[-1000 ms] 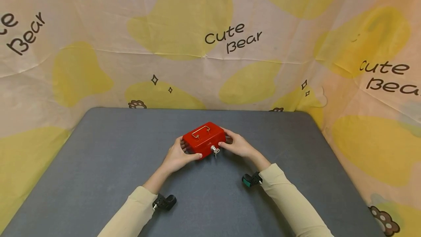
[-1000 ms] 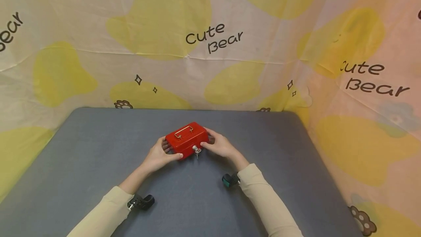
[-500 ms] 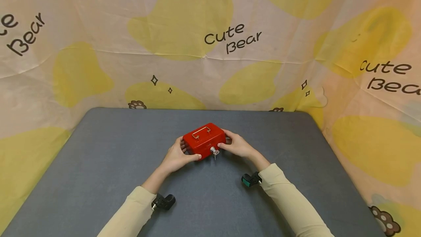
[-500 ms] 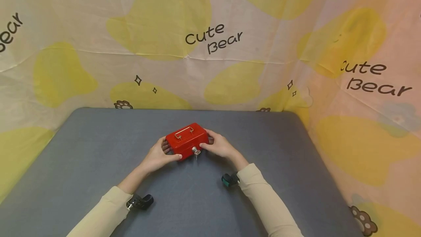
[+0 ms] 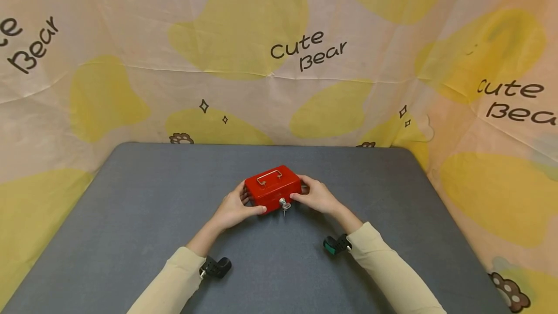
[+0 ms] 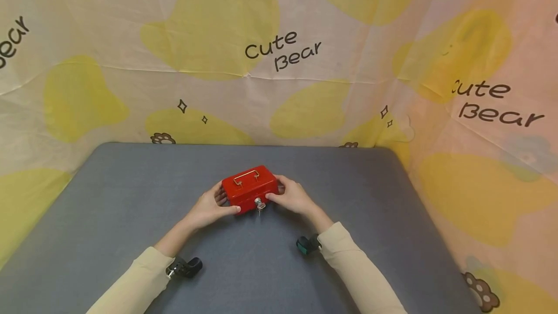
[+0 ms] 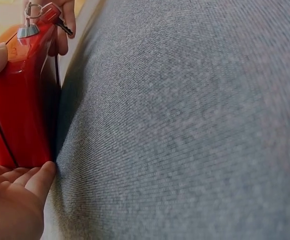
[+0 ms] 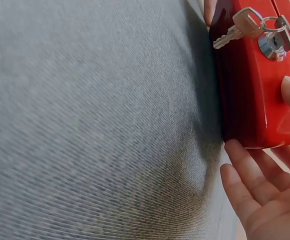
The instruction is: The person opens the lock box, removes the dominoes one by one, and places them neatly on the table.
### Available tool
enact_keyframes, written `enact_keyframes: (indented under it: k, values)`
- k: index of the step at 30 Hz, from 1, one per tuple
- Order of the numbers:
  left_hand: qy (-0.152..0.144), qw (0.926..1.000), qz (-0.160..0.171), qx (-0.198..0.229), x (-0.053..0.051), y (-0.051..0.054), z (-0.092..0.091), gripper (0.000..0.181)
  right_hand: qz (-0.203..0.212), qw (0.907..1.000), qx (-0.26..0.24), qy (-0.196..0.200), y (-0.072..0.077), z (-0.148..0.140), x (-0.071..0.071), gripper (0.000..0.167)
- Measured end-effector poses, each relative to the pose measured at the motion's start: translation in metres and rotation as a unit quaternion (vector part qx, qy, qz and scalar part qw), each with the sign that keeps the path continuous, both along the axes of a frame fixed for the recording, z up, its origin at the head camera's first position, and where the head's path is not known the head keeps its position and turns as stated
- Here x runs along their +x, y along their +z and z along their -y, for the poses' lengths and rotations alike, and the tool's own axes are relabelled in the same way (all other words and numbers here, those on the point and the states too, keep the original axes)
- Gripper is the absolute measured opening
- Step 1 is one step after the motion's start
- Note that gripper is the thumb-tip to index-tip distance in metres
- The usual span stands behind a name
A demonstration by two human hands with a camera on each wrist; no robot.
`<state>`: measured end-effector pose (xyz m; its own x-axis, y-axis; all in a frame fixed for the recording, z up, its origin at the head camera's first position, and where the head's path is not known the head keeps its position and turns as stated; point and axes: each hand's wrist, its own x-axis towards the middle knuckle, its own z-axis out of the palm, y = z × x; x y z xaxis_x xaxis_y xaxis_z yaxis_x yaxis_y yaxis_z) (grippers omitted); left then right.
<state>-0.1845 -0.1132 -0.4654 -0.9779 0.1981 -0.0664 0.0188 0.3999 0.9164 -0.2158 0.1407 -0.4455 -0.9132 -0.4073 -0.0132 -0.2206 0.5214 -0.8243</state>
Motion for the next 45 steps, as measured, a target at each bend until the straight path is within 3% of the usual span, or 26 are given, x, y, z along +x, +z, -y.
enact_keyframes:
  k: [7,13,25,45]
  values:
    - [-0.030,0.9995,0.000,-0.003,0.000,0.000,0.002,0.095,0.000,0.9995,0.008,-0.031,-0.004,-0.001,0.007,0.060]
    - [-0.039,0.9991,0.016,-0.003,0.001,0.003,0.003,0.099,-0.001,0.9985,0.001,-0.055,-0.003,0.000,0.016,0.058]
    - [-0.065,0.9977,0.014,0.017,0.000,0.001,0.007,0.095,0.000,0.9946,0.010,-0.104,-0.006,0.002,0.029,0.058]
    - [-0.047,0.9988,0.008,0.009,0.000,-0.001,0.010,0.083,-0.069,0.9923,-0.016,-0.101,-0.017,0.006,0.038,0.056]
